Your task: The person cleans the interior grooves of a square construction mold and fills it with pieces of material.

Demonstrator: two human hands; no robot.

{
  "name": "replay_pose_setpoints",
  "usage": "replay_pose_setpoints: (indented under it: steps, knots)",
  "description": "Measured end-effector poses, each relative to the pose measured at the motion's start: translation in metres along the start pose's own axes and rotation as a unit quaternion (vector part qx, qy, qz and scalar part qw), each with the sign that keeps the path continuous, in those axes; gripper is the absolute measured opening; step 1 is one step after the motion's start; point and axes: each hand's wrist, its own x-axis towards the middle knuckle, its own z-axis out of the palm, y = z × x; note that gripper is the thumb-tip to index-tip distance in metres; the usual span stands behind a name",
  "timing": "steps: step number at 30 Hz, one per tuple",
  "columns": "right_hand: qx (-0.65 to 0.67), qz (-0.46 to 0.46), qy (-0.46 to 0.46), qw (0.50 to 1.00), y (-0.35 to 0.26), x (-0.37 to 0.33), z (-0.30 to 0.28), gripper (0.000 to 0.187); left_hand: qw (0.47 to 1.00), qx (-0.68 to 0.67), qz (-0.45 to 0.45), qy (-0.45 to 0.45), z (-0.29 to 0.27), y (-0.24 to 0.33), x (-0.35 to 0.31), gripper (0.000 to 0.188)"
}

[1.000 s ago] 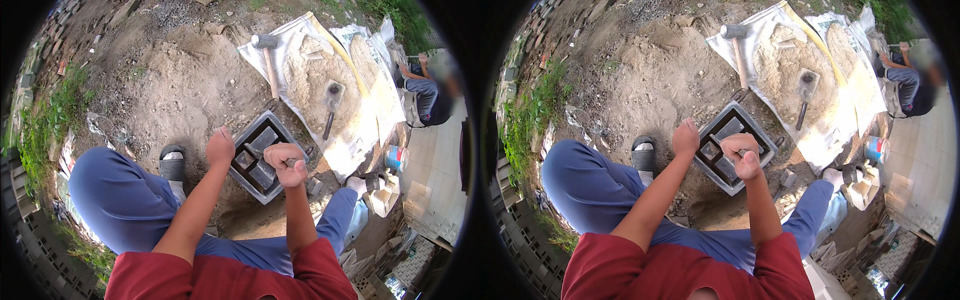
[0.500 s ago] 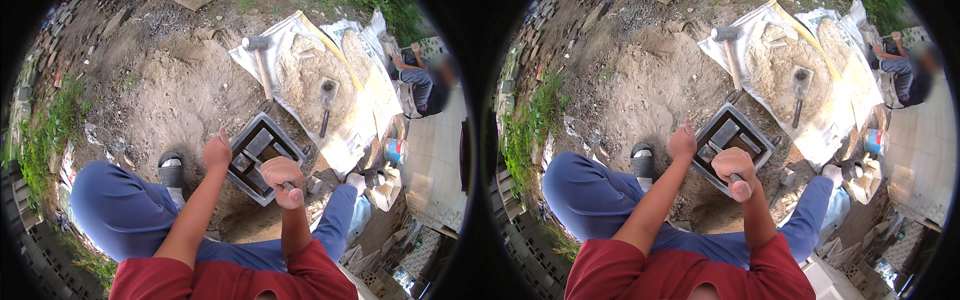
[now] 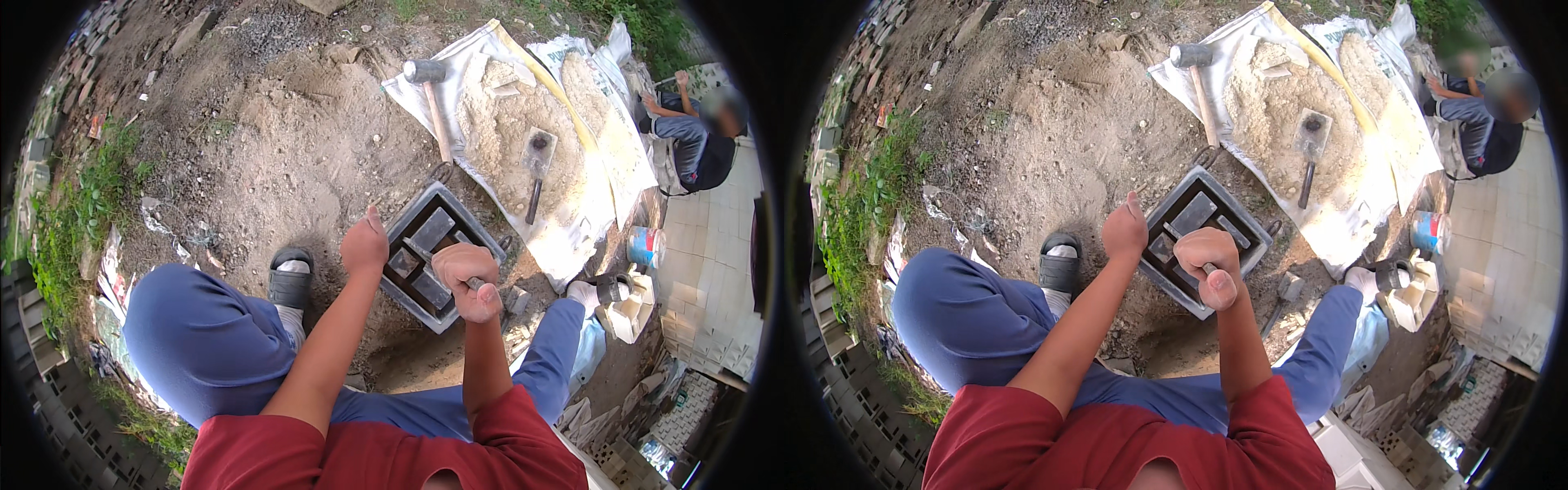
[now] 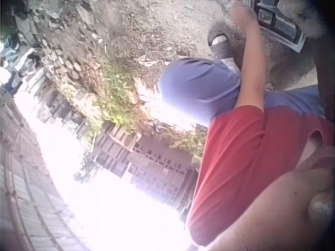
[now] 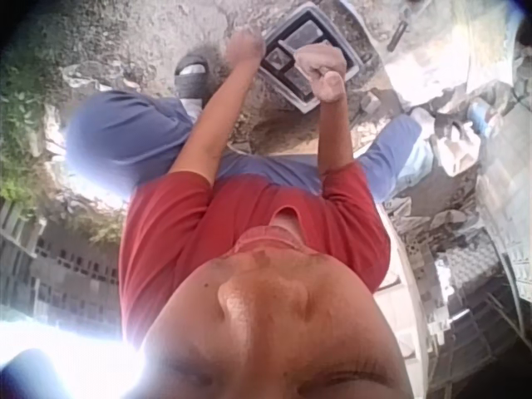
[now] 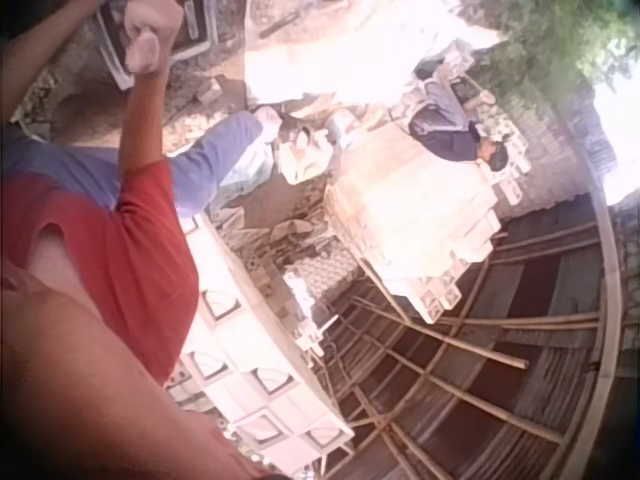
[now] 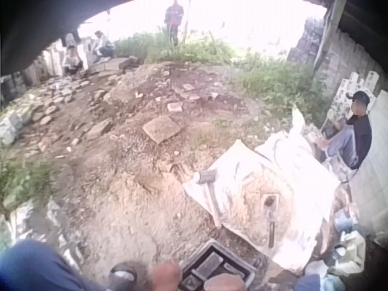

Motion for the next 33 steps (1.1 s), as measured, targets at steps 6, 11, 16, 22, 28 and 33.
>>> replay_pose_setpoints:
  steps: [6,11,16,22,28,33]
  knots:
    - [0.012,-0.002,0.025,1.000,0.013,-0.013,0.009,0.069,0.999,-0.033,-0.016,-0.026,0.001,0.000,0.000,0.074]
    - [0.080,-0.038,0.077,0.993,-0.040,0.002,0.012,0.065,0.997,-0.062,-0.022,-0.029,0.001,-0.008,0.005,0.075]
    - [0.152,-0.072,0.299,0.939,-0.069,0.016,0.020,0.060,0.995,-0.093,-0.037,-0.016,0.010,-0.013,0.005,0.076]
    - [0.104,-0.063,0.435,0.892,-0.037,0.025,0.038,0.059,0.940,-0.338,-0.019,-0.034,0.026,-0.035,0.017,0.079]
    - [0.073,-0.035,0.554,0.828,-0.040,0.050,0.056,0.046,0.863,-0.501,-0.046,-0.039,0.028,-0.035,0.020,0.079]
    - [0.033,-0.005,0.563,0.826,-0.049,0.063,0.066,0.047,0.860,-0.504,-0.067,-0.035,0.027,-0.037,0.026,0.079]
